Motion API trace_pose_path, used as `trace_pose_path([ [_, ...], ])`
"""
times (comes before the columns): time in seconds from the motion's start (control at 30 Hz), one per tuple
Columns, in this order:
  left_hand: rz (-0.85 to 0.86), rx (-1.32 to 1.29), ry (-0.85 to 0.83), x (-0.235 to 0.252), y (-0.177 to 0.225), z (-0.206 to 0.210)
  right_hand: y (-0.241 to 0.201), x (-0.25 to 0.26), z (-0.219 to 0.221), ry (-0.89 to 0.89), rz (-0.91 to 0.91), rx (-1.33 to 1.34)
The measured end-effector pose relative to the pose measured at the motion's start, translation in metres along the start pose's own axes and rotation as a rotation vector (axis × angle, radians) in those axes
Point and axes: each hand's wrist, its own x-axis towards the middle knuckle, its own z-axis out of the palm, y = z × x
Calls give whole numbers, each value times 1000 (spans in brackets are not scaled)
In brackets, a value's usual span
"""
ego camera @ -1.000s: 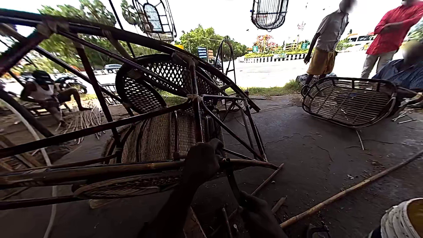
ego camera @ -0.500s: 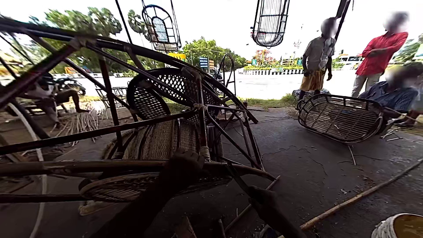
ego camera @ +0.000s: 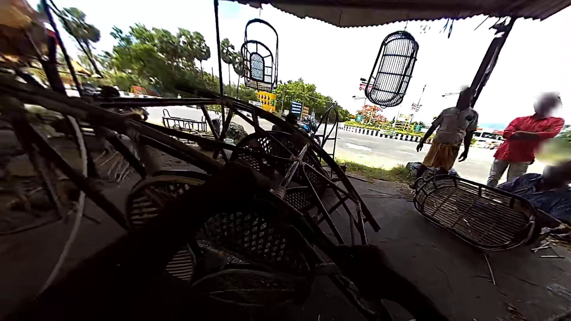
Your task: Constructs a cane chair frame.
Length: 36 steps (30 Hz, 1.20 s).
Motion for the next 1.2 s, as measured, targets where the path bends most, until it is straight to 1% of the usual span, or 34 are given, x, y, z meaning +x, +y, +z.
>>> trace_pose_path([
  [0.13, -146, -17, -49, 15, 3, 4, 13, 37, -23, 15, -52, -89],
  [0.2, -183, -21, -42, 23, 4, 9, 28, 55, -21, 68, -104, -29],
  [0.3, -236, 12, -12, 34, 4, 15, 46, 75, 0, 238, -160, 113],
  [0.37, -246, 10, 13, 38, 2, 19, 46, 82, 7, 353, -166, 72],
  [0.4, -247, 1, 23, 39, 1, 20, 44, 85, 7, 370, -164, 33],
  [0.53, -238, -23, 37, 40, -5, 27, 49, 90, 2, 286, -160, 3],
  [0.7, -232, -22, 120, 46, -8, 38, 66, 92, -9, 242, -288, 41],
  [0.77, -244, -15, 126, 48, -7, 39, 69, 88, -19, 212, -334, -14],
  [0.83, -258, -7, 121, 47, -6, 40, 70, 86, -31, 167, -373, -149],
  [0.97, -244, -20, 134, 42, -2, 37, 48, 79, -57, 126, -440, -424],
  [1.1, -257, -16, 122, 39, 3, 34, 23, 74, -68, 40, -398, -448],
  [1.2, -262, -24, 147, 37, 5, 34, 27, 77, -66, 66, -410, -395],
])
